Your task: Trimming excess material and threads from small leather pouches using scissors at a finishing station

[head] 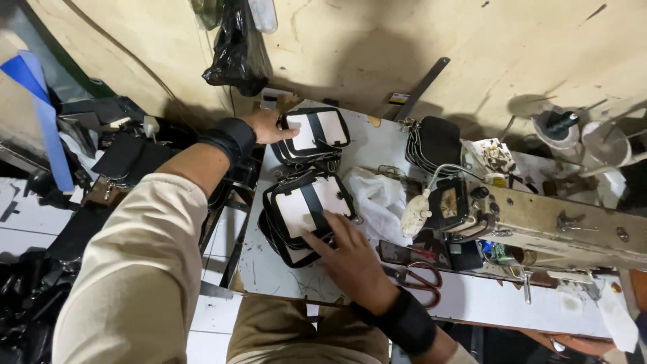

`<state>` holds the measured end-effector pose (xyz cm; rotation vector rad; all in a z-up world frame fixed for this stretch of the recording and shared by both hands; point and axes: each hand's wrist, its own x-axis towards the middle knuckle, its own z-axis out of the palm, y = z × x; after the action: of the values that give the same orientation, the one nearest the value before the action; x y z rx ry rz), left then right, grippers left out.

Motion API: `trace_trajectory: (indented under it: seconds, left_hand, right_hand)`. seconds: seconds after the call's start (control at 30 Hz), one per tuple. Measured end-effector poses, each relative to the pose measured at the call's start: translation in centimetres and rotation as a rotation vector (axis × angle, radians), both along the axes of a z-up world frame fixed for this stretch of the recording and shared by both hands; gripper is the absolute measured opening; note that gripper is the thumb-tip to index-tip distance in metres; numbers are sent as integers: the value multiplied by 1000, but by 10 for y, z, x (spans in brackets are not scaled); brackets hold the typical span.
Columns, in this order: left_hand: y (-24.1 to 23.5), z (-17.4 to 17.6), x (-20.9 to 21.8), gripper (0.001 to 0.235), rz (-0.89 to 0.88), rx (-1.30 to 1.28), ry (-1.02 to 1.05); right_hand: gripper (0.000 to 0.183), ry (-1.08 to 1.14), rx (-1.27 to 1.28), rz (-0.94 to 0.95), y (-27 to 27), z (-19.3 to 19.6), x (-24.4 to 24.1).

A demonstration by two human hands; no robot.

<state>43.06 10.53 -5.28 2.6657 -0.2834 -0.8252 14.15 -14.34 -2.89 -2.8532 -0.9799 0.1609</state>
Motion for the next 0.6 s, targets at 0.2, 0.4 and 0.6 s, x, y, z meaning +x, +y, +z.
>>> trace_trajectory:
  seconds: [0.2, 0.4, 0.6]
  left_hand:
    - [4, -46, 21, 130, 17, -28, -153]
    - [9, -28, 10, 123, 175, -155, -86]
    - [-9, 4, -14, 77, 495, -695, -58]
  right_hand:
    - [123, -322, -38, 72, 24, -51, 26]
    - [46, -622, 1, 37, 36, -44, 21]
    - [51, -595, 0, 48, 40, -45, 19]
